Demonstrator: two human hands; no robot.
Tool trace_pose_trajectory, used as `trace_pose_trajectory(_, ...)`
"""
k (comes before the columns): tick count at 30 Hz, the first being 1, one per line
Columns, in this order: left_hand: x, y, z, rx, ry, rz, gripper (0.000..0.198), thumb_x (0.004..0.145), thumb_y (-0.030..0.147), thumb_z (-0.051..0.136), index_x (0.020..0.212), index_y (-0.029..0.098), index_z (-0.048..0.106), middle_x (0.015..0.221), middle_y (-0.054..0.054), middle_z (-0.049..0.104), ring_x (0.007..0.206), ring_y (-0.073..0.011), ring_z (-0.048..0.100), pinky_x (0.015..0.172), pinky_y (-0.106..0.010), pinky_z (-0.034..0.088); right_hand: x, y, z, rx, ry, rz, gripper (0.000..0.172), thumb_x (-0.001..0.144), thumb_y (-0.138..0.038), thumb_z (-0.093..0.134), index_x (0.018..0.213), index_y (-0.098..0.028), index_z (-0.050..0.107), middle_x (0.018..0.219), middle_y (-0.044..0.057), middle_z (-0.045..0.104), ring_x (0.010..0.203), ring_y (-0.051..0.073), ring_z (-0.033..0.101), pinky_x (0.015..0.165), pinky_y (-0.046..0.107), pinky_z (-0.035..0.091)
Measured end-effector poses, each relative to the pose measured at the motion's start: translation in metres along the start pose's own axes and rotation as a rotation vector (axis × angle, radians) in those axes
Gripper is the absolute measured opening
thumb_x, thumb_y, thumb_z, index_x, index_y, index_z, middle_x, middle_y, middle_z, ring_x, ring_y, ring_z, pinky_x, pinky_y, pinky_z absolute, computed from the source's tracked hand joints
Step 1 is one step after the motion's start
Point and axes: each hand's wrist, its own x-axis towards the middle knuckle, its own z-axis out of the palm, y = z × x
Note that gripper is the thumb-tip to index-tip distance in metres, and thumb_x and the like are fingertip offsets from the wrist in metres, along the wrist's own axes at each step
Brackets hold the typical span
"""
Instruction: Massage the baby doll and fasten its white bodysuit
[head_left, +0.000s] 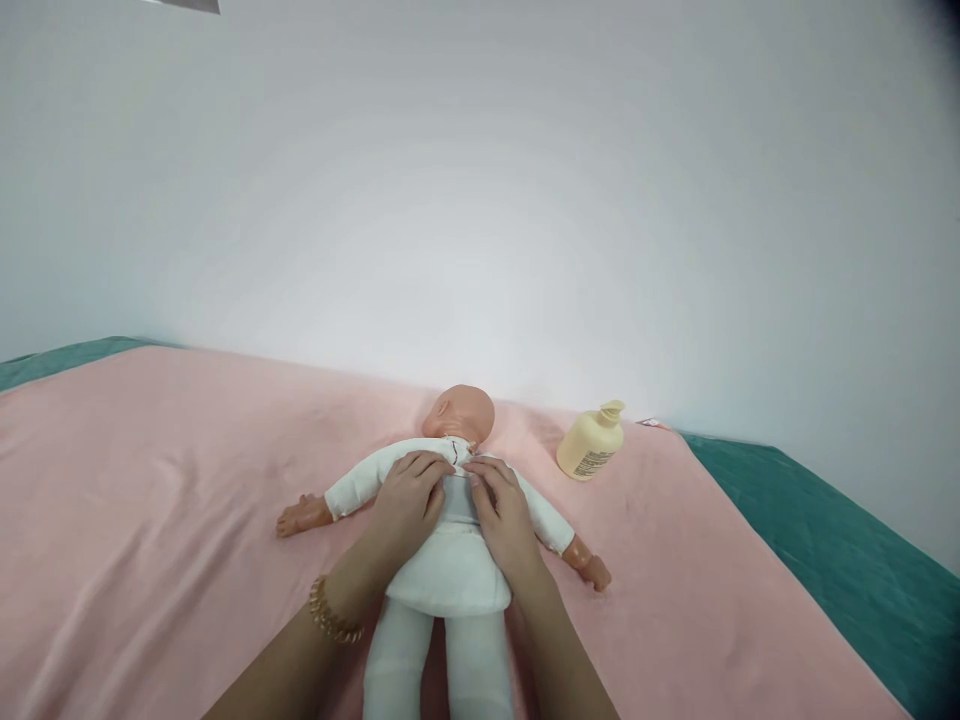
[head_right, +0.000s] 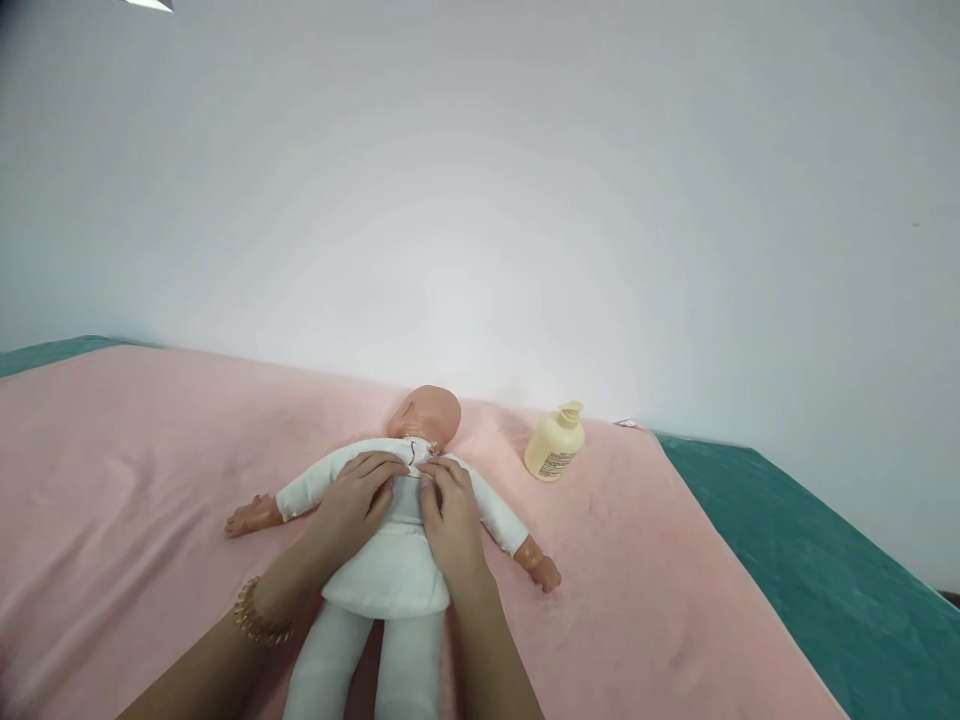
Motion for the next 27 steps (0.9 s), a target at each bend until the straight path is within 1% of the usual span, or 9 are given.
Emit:
trace_pose_trajectory(3,-0.0005,-0.0014,0.0018,0.016,0.018,0.003,0.029,0.087,0.006,0.042,0.104,0.017,0.062,0.115,-0.007,0.067,0.108,-0.0227,0.058,0.097,-0.045,0.046,-0.0002,0.0005,0.0008,-0.019,-0.019,-0.019,0.03,0.096,-0.029,0.042,0.111,-0.019,0.066,0.121,0.009,0.062,0.118,0.022,0.051,0.106,0.039,0.036)
trace_pose_trajectory(7,0.0,-0.0029,0.0035,0.014,-0.016,-0.002,0.029,0.088,0.006,0.041,0.105,0.016,0.062,0.114,-0.007,0.068,0.108,-0.0225,0.058,0.098,-0.045,0.046,0.0014,0.0003,0.0013,-0.05,-0.076,-0.009,0.03,0.097,-0.031,0.041,0.11,-0.019,0.066,0.115,0.008,0.065,0.112,0.022,0.054,0.103,0.04,0.039)
trace_pose_trajectory(13,0.0009,-0.0024,0.0038,0.015,-0.062,-0.021,0.03,0.089,0.007,0.04,0.105,0.016,0.063,0.114,-0.007,0.068,0.108,-0.0232,0.057,0.098,-0.045,0.045,0.0017,-0.0017,0.0022,-0.061,-0.099,-0.01,0.031,0.098,-0.033,0.039,0.106,-0.019,0.066,0.11,0.007,0.067,0.108,0.023,0.055,0.099,0.041,0.04)
trace_pose_trajectory(17,0.001,-0.0005,0.0027,0.01,-0.086,-0.05,0.034,0.09,0.008,0.039,0.114,0.016,0.061,0.124,-0.006,0.065,0.115,-0.024,0.054,0.1,-0.047,0.043,0.0001,0.0003,0.0037,-0.059,-0.06,-0.021,0.034,0.099,-0.035,0.038,0.114,-0.019,0.063,0.123,0.008,0.062,0.119,0.023,0.05,0.106,0.041,0.035)
trace_pose_trajectory(19,0.0013,0.0001,0.002,0.004,-0.105,-0.062,0.036,0.09,0.008,0.039,0.118,0.016,0.06,0.126,-0.006,0.064,0.116,-0.0248,0.052,0.101,-0.048,0.042,-0.0004,0.0014,0.0041,-0.063,-0.062,-0.021,0.036,0.099,-0.037,0.038,0.12,-0.018,0.061,0.129,0.008,0.06,0.123,0.023,0.047,0.109,0.042,0.033)
trace_pose_trajectory(23,0.0022,-0.0001,0.0017,-0.005,-0.136,-0.074,0.036,0.09,0.008,0.039,0.119,0.015,0.06,0.124,-0.006,0.065,0.115,-0.0254,0.052,0.1,-0.049,0.043,0.0,0.0021,0.004,-0.087,-0.101,-0.016,0.038,0.099,-0.038,0.037,0.122,-0.018,0.059,0.125,0.008,0.062,0.119,0.023,0.05,0.106,0.043,0.036)
trace_pose_trajectory(27,0.002,-0.0012,0.0034,-0.006,-0.125,-0.072,0.035,0.09,0.009,0.04,0.117,0.016,0.061,0.122,-0.006,0.066,0.114,-0.0251,0.052,0.1,-0.048,0.043,0.0009,0.0024,0.0038,-0.094,-0.113,-0.016,0.038,0.099,-0.039,0.037,0.12,-0.018,0.06,0.125,0.008,0.063,0.118,0.024,0.051,0.105,0.044,0.037)
